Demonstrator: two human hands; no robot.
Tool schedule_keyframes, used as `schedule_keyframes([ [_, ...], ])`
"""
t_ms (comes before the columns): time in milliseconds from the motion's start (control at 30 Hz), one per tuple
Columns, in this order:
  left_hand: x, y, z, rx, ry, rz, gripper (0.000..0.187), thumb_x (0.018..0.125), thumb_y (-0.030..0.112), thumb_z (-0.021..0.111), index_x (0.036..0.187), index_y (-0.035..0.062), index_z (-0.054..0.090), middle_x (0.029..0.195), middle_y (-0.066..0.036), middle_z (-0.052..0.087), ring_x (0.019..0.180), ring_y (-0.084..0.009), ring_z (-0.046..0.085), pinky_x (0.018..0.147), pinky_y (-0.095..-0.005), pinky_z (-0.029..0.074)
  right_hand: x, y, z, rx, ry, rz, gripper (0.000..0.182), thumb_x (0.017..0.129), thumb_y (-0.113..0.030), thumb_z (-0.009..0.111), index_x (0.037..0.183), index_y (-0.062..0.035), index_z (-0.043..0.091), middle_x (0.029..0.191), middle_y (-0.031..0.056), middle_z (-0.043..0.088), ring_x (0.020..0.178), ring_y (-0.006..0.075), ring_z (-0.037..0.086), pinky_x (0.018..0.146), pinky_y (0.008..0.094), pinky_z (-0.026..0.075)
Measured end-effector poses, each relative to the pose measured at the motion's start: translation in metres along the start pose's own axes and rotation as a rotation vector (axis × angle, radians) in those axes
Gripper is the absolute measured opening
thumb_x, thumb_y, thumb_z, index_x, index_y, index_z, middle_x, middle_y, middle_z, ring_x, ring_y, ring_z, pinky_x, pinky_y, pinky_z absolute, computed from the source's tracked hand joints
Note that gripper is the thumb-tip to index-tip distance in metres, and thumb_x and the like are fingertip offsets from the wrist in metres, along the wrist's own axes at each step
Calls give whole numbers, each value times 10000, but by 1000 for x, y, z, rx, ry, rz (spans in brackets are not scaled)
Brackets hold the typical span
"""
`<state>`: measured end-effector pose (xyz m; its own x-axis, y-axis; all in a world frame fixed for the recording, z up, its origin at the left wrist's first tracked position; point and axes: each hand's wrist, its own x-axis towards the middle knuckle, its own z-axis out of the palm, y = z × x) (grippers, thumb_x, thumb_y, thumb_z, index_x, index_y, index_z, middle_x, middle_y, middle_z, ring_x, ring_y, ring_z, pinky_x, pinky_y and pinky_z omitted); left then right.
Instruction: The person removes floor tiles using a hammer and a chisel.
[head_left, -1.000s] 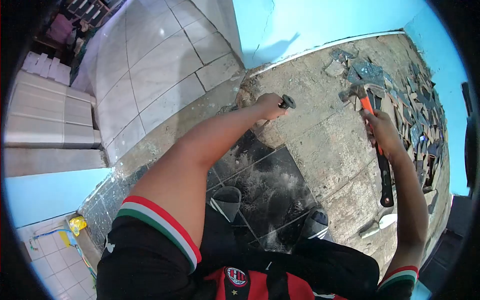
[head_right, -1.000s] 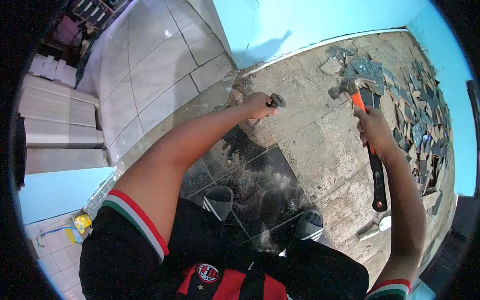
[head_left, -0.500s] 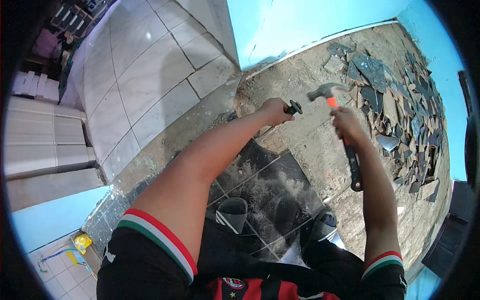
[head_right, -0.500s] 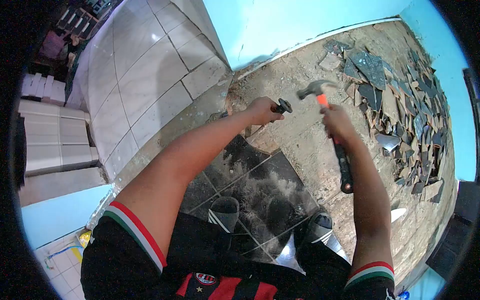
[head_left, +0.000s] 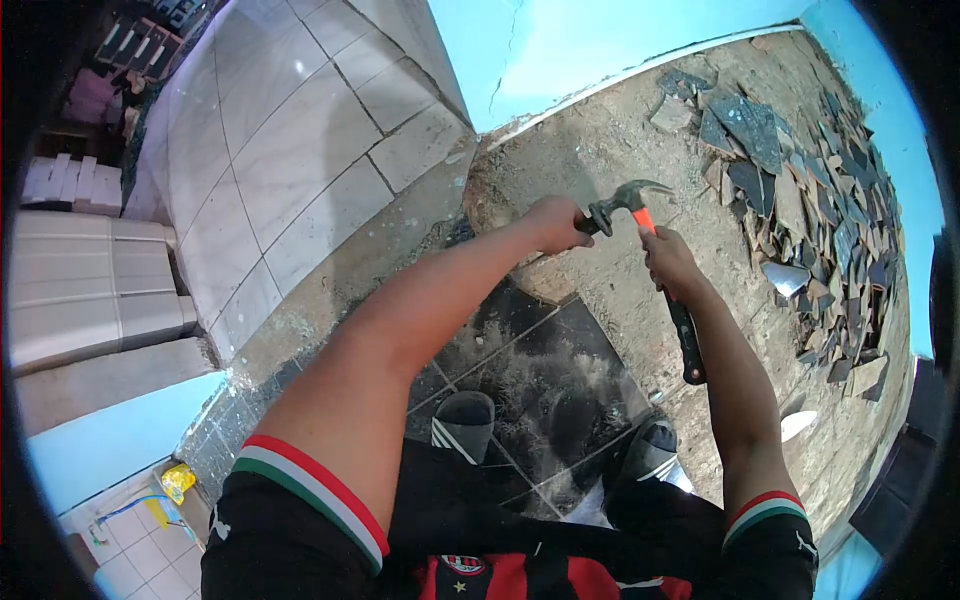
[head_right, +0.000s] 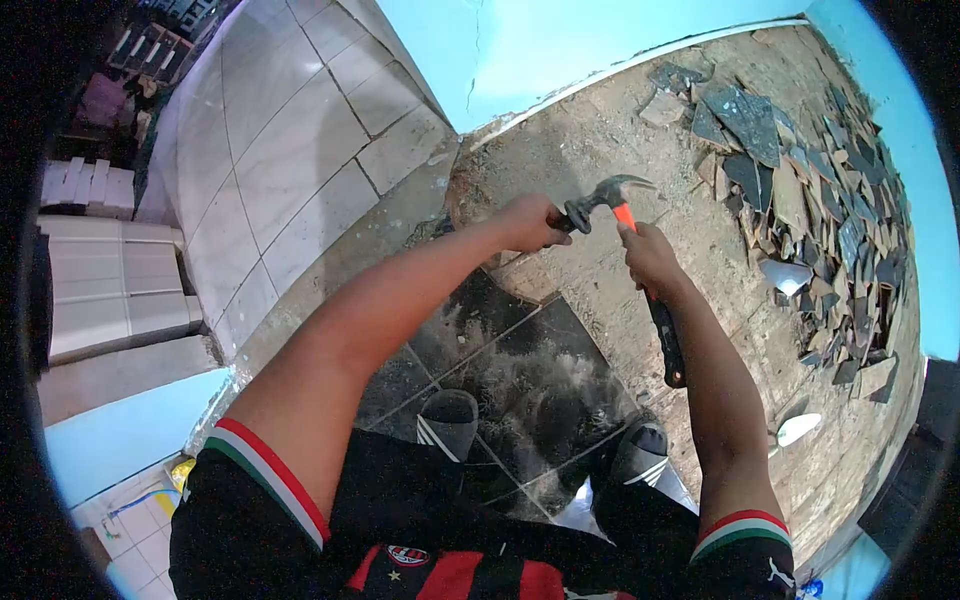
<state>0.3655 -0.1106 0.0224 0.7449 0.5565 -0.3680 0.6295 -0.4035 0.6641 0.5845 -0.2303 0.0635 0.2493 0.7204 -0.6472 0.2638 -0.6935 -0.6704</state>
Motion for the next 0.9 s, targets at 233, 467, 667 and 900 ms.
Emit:
schedule_keyframes([
  [233,-1,-3,-23,-99,114,31,393,872,395,759,812,8,729,719,-153,676,648,-277,650,645,-418,495,-5,5,-47,67,257,-66,349,1029,-385,531,864,-77,524,615,-4,467,446,145,456,418,341,409],
  [467,15,-16,-66,218,74,59,482,887,453,746,761,-10,700,580,-141,541,557,-264,555,570,-440,415,-31,-14,-69,312,242,-103,324,1039,-374,520,871,-97,515,629,-11,472,461,125,452,425,307,387],
  [667,15,-36,-55,191,18,-52,443,858,453,765,863,10,750,718,-167,663,671,-299,646,639,-450,473,-36,-4,-32,411,302,-103,338,1053,-377,503,887,-84,502,624,-11,453,457,128,437,422,304,374],
  [900,27,-32,-46,140,-107,-110,475,837,475,779,865,3,730,690,-154,643,638,-288,615,623,-433,461,-19,4,-15,537,274,-81,367,1056,-378,488,1022,-24,581,624,8,479,441,147,469,427,332,408],
])
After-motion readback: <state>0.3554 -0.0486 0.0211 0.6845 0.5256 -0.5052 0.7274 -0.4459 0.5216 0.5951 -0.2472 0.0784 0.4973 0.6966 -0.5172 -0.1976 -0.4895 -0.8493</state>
